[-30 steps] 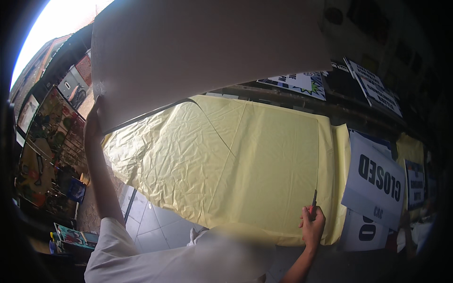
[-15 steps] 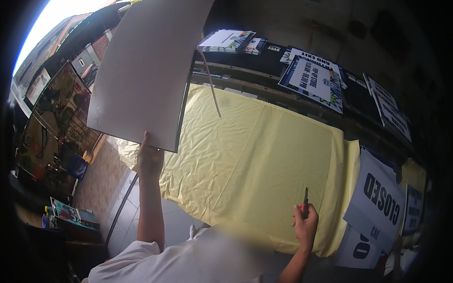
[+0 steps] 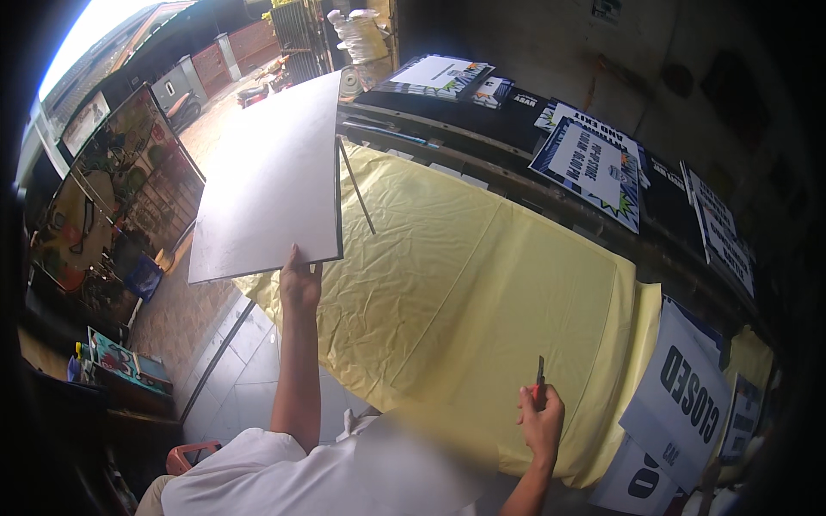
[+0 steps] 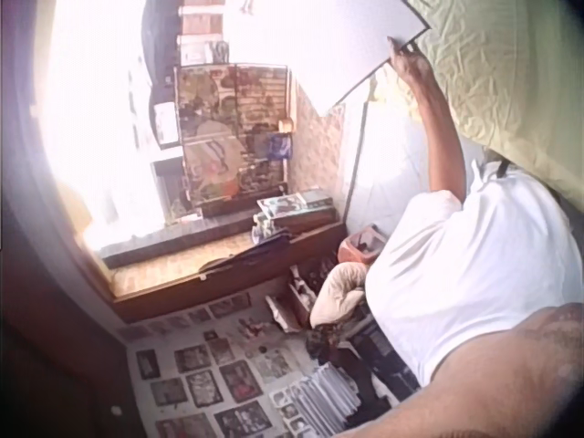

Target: The person uses a utility knife and a straightedge to cut a large sheet of yellow material on a workbench. They repeatedly measure, align, and trim the material to fit a white rectangular template, removing excess strips along the edges.

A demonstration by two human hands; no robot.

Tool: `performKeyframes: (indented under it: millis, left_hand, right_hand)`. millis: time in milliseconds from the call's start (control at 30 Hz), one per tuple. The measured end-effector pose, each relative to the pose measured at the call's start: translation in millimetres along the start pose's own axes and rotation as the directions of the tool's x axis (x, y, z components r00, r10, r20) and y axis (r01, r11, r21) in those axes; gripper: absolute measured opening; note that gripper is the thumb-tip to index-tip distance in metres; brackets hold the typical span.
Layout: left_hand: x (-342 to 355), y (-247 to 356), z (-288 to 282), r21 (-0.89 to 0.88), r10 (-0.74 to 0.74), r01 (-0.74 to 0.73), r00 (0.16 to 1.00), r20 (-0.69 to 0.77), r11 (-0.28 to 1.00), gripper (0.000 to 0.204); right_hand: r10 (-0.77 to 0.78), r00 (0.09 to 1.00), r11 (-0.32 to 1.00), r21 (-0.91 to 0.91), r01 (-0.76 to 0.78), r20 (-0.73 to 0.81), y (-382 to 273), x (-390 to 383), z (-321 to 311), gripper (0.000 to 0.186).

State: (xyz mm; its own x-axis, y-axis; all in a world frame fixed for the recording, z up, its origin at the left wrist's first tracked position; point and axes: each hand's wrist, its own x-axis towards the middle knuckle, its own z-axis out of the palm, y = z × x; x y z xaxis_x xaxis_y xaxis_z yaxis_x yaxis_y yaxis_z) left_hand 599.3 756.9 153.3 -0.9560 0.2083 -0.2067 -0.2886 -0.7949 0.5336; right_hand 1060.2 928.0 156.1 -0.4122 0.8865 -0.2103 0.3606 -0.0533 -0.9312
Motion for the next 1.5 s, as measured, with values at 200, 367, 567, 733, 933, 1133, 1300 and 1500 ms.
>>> performKeyframes:
  millis: [200, 367, 567, 733, 933, 1133, 1300, 1500]
  left_hand:
    - [28, 9, 14, -0.035, 0.035, -0.034, 0.999, 0.025, 0.999, 0.015]
    - [20, -3, 24, -0.117, -0.01, 0.005, 0.999, -0.04, 0.993, 0.014]
    - [-49, -76, 17, -0.03, -0.329, 0.333, 0.909, -0.257, 0.943, 0.027]
    - [-106, -130, -32, 0.09, -0.447, 0.522, 0.797, -0.406, 0.848, 0.026]
    - [-135, -149, -60, -0.096, -0.626, 0.672, 0.617, -0.476, 0.735, 0.04]
    - [-153, -150, -96, -0.184, -0.702, 0.684, 0.64, -0.312, 0.706, 0.052]
    - [-188, -125, -82, -0.08, -0.634, 0.693, 0.598, -0.491, 0.716, 0.043]
    - [-222, -74, -83, -0.067, -0.685, 0.737, 0.586, -0.432, 0.673, 0.037]
  right_hand:
    - [-0.047, 0.998, 0.999, -0.023, 0.048, 0.044, -7, 7, 3, 0.02]
    - [-0.055, 0.994, 0.998, -0.006, 0.056, 0.097, -13, 11, 10, 0.022]
    - [-0.062, 0.99, 0.997, -0.03, 0.066, 0.127, -11, 8, 10, 0.023]
    - [-0.051, 0.99, 0.998, -0.029, 0.056, 0.129, -6, 3, 1, 0.023]
    - [0.02, 0.993, 1.0, -0.019, -0.018, 0.119, 7, 4, -3, 0.024]
    - [0.029, 0.979, 0.999, -0.026, -0.024, 0.201, -2, 21, 26, 0.028]
    - [0.035, 0.971, 0.996, -0.093, -0.013, 0.238, 2, 59, 62, 0.029]
    - [0.015, 0.909, 0.998, 0.054, -0.042, 0.418, -22, 131, 167, 0.036]
